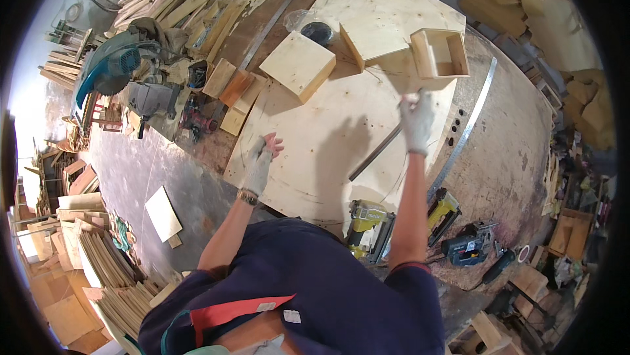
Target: The person assembles small wooden boxes by aligning cut pieces and securing them with a pneumatic nail gun. They repeatedly position panels, fire nails to join corners, and rotate the partially built boxes to access different sides.
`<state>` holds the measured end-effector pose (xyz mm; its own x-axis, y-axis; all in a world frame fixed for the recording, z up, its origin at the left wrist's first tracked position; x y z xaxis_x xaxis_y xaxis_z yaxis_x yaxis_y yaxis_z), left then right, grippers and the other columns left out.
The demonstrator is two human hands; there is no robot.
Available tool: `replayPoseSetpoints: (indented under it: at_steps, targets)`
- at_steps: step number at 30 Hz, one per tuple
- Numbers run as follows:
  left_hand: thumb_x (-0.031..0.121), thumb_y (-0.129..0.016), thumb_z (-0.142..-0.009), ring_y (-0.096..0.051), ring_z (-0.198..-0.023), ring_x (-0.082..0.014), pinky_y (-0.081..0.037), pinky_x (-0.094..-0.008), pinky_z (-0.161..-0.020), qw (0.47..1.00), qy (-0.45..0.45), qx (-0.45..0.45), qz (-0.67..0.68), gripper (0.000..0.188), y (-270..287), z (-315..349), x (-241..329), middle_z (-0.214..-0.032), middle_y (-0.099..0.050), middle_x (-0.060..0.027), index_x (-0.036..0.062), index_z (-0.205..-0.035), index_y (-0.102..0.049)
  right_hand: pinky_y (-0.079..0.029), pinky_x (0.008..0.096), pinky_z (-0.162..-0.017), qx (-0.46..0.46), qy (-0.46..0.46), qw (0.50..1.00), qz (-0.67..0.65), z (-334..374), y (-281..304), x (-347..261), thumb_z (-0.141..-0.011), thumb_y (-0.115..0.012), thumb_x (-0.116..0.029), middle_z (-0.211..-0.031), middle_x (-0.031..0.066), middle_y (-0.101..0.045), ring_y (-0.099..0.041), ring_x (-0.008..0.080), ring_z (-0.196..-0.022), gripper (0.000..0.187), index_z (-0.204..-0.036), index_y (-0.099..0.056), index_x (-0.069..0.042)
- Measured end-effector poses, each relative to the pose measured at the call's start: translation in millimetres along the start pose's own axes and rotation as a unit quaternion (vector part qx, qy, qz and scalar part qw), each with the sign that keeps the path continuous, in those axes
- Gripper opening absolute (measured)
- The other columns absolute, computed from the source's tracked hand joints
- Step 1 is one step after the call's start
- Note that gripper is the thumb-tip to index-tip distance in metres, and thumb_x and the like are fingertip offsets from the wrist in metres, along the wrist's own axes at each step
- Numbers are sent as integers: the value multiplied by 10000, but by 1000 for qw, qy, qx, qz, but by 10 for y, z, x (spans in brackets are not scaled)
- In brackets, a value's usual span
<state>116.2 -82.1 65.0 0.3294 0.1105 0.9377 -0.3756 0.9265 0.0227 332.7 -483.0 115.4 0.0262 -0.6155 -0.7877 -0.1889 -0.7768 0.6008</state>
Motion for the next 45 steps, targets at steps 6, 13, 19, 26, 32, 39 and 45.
replayPoseSetpoints:
  at_steps: [6,13,19,26,32,39,45]
  targets:
    - [473,-684,-1031,-725,-924,-227,-589,-333,-831,953,108,-39,282,513,-118,-1466,-339,-1117,-721,-127,6,-1237,-637,-562,357,-698,-183,-61,980,-54,2304,-1029,-249,-946,-703,-128,-1033,156,-735,-714,225,-771,322,-1242,-652,-13]
    - [253,-689,-1034,-747,-804,-232,-643,-395,-685,951,76,-39,298,231,-634,-2151,-38,-1032,-748,-123,31,-1092,-661,-565,325,-664,-217,-234,936,-151,3752,-1285,316,-1016,-649,-235,-817,83,-702,-700,156,-749,292,-1131,-697,29]
    - [258,-667,-1063,-741,-825,-177,-646,-348,-711,940,206,-123,244,262,-689,-581,-568,-1041,-755,-99,28,-1187,-657,-557,287,-539,-154,-335,860,-352,3761,-926,591,-1078,-632,-318,-807,67,-719,-702,175,-612,306,-1098,-690,-18]
    - [209,-692,-976,-704,-717,-140,-574,-309,-639,975,71,-203,-49,169,324,-428,-308,-874,-731,-41,44,-1004,-714,-564,340,-492,-270,-347,869,-227,3743,-630,1052,-1073,-635,-325,-740,93,-705,-690,219,-562,308,-1046,-689,-23]
    - [537,-792,-807,-615,-1191,-384,-483,-517,-1003,749,-270,123,-593,786,1373,-2076,351,-1264,-639,-199,63,-1387,-551,-504,333,-426,-158,-384,885,-210,3407,-437,1175,-1060,-661,-361,-642,73,-663,-635,203,-463,347,-915,-679,-47]
    - [522,-891,-724,-643,-1111,-459,-521,-558,-976,799,-155,105,-571,785,1648,-2367,184,-1179,-641,-270,108,-1320,-592,-475,307,-421,-86,-375,909,-160,3403,-431,961,-1064,-637,-297,-662,69,-668,-622,163,-464,304,-994,-709,-9]
    - [234,-831,-914,-644,-1016,-161,-539,-340,-888,974,-150,-147,-81,375,1114,-1327,29,-1080,-687,-50,52,-1219,-711,-576,276,-675,-52,-285,925,-245,3441,-728,53,-1031,-665,-152,-1072,109,-683,-685,141,-807,323,-1309,-617,6]
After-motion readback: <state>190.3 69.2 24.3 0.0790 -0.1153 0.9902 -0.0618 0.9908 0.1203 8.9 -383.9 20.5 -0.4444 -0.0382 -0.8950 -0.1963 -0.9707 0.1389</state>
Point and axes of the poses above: each hand's wrist, its own z-axis away from the middle knuckle, its own y-axis out of the back of the hand, x = y × z, the point moved 8 cm from there along -z, towards the middle knuckle
